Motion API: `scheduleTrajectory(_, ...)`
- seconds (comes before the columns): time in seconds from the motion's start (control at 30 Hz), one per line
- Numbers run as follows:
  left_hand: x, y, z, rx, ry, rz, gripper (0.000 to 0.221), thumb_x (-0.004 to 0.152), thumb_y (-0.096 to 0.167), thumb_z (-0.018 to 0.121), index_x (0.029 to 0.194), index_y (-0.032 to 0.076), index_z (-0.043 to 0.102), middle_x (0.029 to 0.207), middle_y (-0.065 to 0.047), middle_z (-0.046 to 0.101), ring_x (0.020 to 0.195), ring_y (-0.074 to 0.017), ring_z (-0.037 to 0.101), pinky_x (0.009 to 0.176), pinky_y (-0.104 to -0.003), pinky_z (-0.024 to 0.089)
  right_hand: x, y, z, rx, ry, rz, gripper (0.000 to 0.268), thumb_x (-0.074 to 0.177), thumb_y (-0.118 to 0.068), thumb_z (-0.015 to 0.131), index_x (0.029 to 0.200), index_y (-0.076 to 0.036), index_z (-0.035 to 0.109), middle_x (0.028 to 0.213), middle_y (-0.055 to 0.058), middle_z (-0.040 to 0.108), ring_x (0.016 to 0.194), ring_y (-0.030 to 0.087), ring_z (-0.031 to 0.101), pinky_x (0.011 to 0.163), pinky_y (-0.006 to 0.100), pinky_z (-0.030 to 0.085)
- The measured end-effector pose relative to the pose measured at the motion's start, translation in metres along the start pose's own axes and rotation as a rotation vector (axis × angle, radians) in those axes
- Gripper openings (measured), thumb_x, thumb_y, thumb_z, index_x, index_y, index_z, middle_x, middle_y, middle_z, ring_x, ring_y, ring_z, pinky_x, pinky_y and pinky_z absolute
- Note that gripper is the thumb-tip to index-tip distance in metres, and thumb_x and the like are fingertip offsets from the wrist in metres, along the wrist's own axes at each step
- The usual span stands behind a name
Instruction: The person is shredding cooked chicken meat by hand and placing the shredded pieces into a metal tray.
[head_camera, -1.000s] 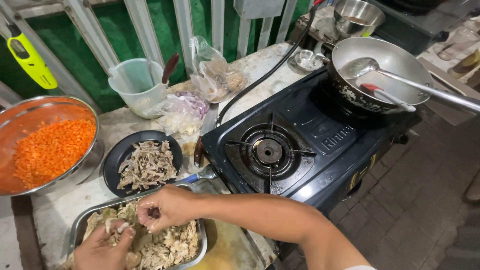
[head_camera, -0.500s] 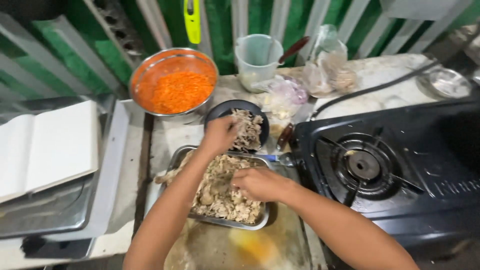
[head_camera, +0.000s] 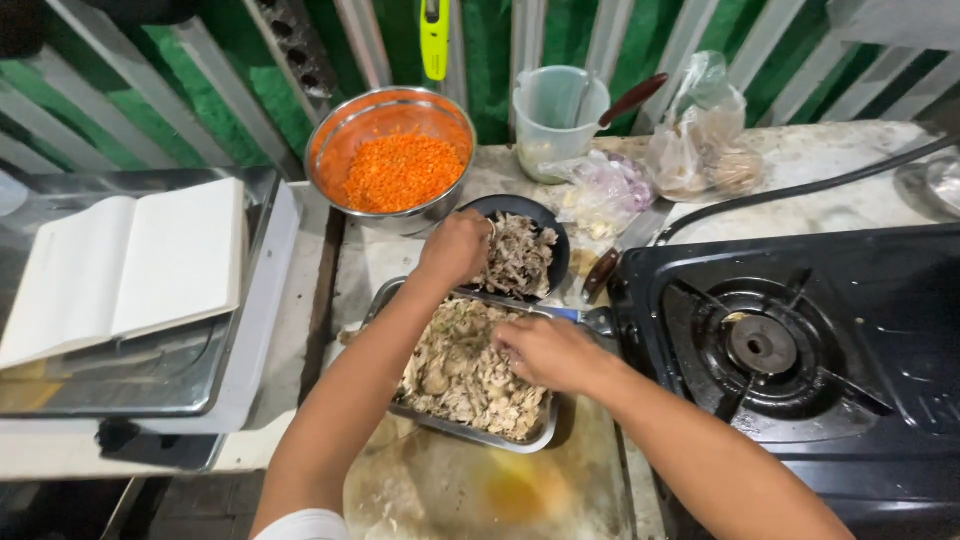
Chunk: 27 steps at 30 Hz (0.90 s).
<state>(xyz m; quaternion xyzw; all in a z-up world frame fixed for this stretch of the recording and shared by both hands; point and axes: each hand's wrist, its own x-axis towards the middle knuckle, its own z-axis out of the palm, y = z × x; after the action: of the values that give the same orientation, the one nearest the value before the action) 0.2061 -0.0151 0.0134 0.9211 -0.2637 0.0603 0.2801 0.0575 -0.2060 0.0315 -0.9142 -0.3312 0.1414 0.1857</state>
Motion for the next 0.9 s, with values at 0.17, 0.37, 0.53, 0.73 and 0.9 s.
scheduleTrajectory(0.17, -0.065, 0.007, -0.034, -0.048, 0.033, -0.096, 0.014, 0.089, 0.020, 0.065, 0.088, 0.008, 0.074, 0.084, -0.013, 0.070, 0.078, -0.0357, 0.068, 0.066, -0.045, 0.057, 0.005, 0.003, -0.005, -0.023, 0.064, 0.072, 0.023, 0.079, -0.024, 0.062, 0.101, -0.019, 0.063, 0.099, 0.006, 0.072, 0.096, 0.031, 0.070, 0.080, 0.049, 0.058)
scheduleTrajectory(0.37, -0.154, 0.049, -0.054, -0.059, -0.134, -0.058, 0.024, 0.087, 0.025, 0.064, 0.091, 0.002, 0.069, 0.093, -0.022, 0.068, 0.091, -0.0438, 0.064, 0.076, -0.051, 0.055, 0.005, -0.020, -0.015, 0.033, -0.015, 0.066, 0.039, 0.084, -0.031, 0.065, 0.120, -0.016, 0.060, 0.118, 0.013, 0.065, 0.110, 0.033, 0.065, 0.088, 0.048, 0.056)
scheduleTrajectory(0.53, -0.186, 0.030, -0.004, 0.183, -0.225, 0.051, 0.040, 0.078, 0.028, 0.074, 0.114, 0.010, 0.068, 0.112, -0.011, 0.065, 0.107, -0.0324, 0.060, 0.082, -0.047, 0.055, 0.012, -0.029, -0.010, -0.011, -0.170, 0.040, 0.074, 0.081, -0.047, 0.074, 0.140, -0.010, 0.047, 0.133, 0.018, 0.056, 0.122, 0.041, 0.056, 0.095, 0.055, 0.052)
scheduleTrajectory(0.73, -0.193, 0.009, 0.038, 0.292, -0.011, 0.098, 0.022, 0.082, 0.028, 0.061, 0.096, 0.013, 0.067, 0.092, -0.006, 0.063, 0.092, -0.0256, 0.060, 0.069, -0.035, 0.054, 0.014, -0.013, 0.003, -0.016, -0.219, 0.027, 0.046, 0.079, -0.023, 0.074, 0.123, -0.014, 0.063, 0.111, 0.013, 0.068, 0.110, 0.037, 0.065, 0.089, 0.050, 0.056)
scheduleTrajectory(0.9, -0.192, 0.008, 0.031, 0.331, 0.192, 0.155, 0.014, 0.080, 0.023, 0.061, 0.080, 0.009, 0.065, 0.073, -0.008, 0.062, 0.073, -0.0256, 0.063, 0.060, -0.034, 0.053, 0.005, -0.004, -0.005, 0.182, -0.028, 0.085, 0.024, 0.086, -0.019, 0.067, 0.110, -0.013, 0.070, 0.105, 0.020, 0.072, 0.104, 0.042, 0.067, 0.088, 0.053, 0.055)
